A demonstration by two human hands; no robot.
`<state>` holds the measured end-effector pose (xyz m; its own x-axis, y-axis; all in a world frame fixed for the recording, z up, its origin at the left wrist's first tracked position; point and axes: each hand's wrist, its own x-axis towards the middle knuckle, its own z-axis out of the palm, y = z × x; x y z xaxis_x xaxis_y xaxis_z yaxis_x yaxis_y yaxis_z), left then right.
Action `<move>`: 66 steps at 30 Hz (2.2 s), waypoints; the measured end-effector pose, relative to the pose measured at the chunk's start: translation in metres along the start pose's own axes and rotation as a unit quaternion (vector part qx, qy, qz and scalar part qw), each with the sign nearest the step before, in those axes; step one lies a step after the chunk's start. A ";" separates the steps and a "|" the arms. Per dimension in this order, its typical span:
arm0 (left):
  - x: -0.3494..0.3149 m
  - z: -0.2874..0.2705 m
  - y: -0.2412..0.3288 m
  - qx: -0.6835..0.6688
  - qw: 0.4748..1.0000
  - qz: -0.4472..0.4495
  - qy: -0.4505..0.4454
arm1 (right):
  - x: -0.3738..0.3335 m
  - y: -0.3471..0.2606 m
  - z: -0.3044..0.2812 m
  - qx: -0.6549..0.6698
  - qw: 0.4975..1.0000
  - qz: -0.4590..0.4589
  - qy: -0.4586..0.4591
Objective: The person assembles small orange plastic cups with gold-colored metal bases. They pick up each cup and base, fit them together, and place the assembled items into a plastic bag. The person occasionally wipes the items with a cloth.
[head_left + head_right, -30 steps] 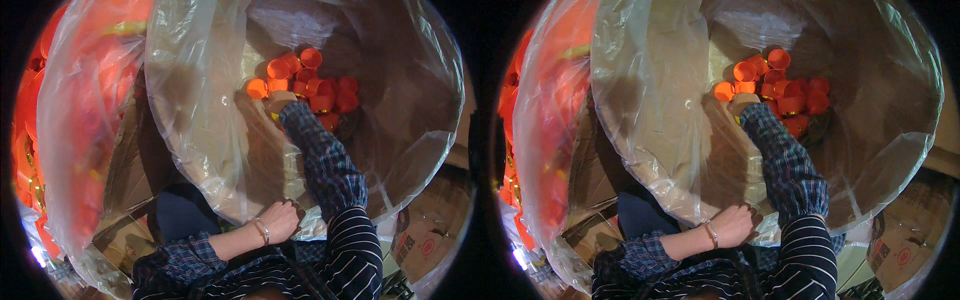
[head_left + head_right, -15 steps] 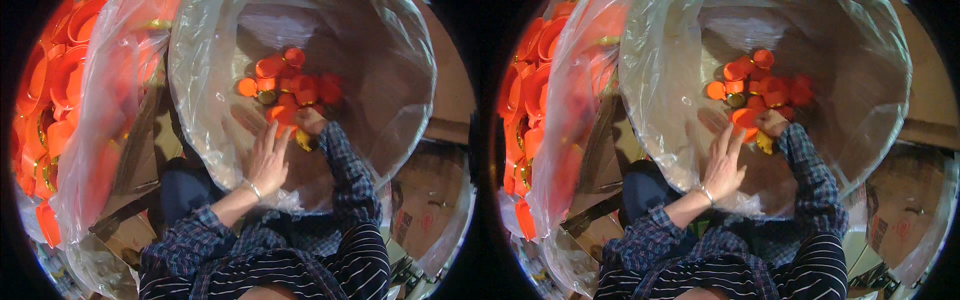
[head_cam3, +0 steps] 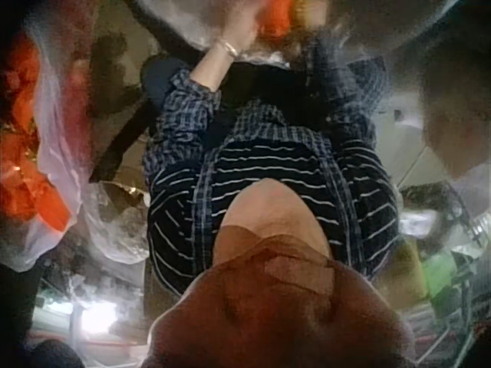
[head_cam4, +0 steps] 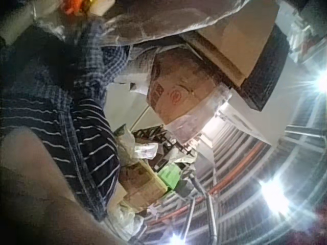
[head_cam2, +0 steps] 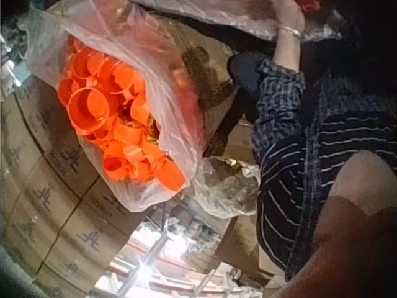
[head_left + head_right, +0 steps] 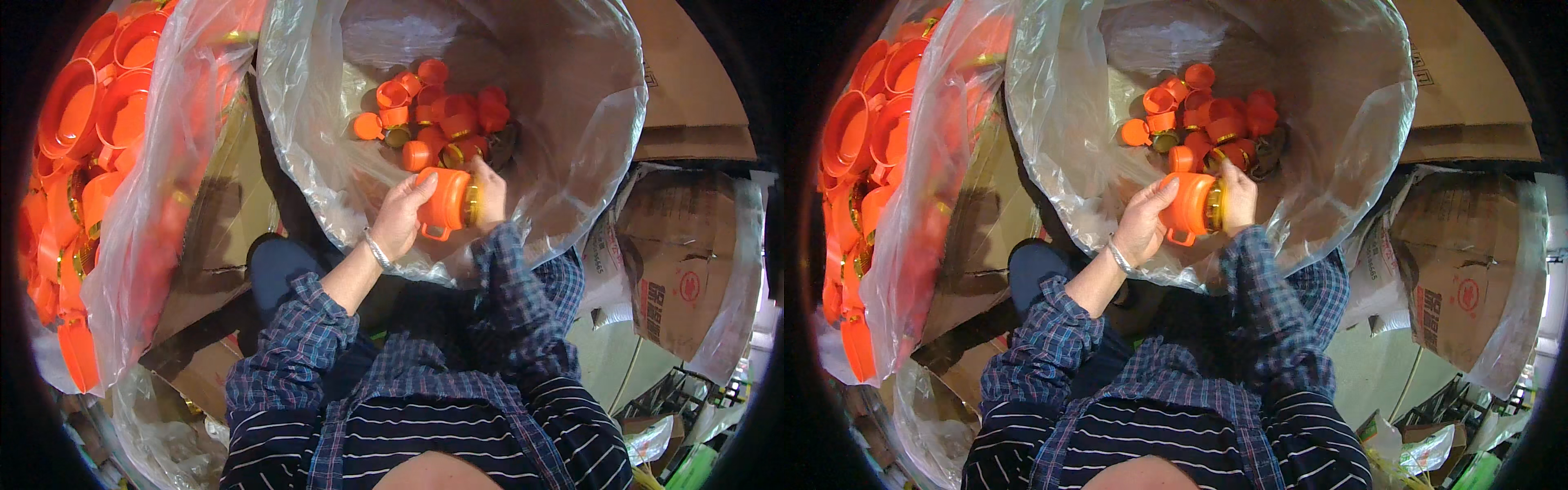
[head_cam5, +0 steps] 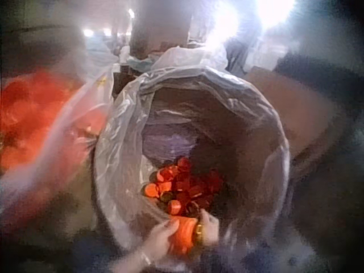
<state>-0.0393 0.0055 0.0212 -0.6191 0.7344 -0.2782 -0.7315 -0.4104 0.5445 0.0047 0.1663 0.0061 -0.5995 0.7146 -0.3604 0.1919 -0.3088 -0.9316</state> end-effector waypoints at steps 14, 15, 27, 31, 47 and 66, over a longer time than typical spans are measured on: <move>0.003 -0.013 -0.004 0.023 0.998 0.014 0.058 | -0.066 0.020 0.030 -0.337 0.839 -0.427 0.001; 0.003 -0.014 -0.001 0.018 0.998 0.003 0.059 | -0.064 0.019 0.025 -0.331 0.825 -0.457 -0.028; 0.004 -0.009 -0.013 0.509 0.855 0.088 0.051 | -0.032 0.051 0.019 -0.219 0.931 -0.282 -0.079; 0.010 -0.013 -0.006 0.060 0.994 0.027 0.090 | -0.042 0.037 0.025 -0.245 0.873 -0.417 -0.063; 0.010 -0.010 0.000 0.305 0.930 0.126 0.161 | -0.037 0.023 0.037 0.028 0.979 -0.147 -0.138; 0.002 -0.006 -0.012 0.488 0.831 0.259 0.064 | -0.033 0.017 0.033 0.237 0.961 0.080 -0.116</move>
<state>-0.0333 0.0086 0.0091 -0.8495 0.5071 0.1454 0.1842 0.0269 0.9825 0.0025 0.1169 0.0038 -0.7592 0.4920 -0.4262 -0.0460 -0.6937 -0.7188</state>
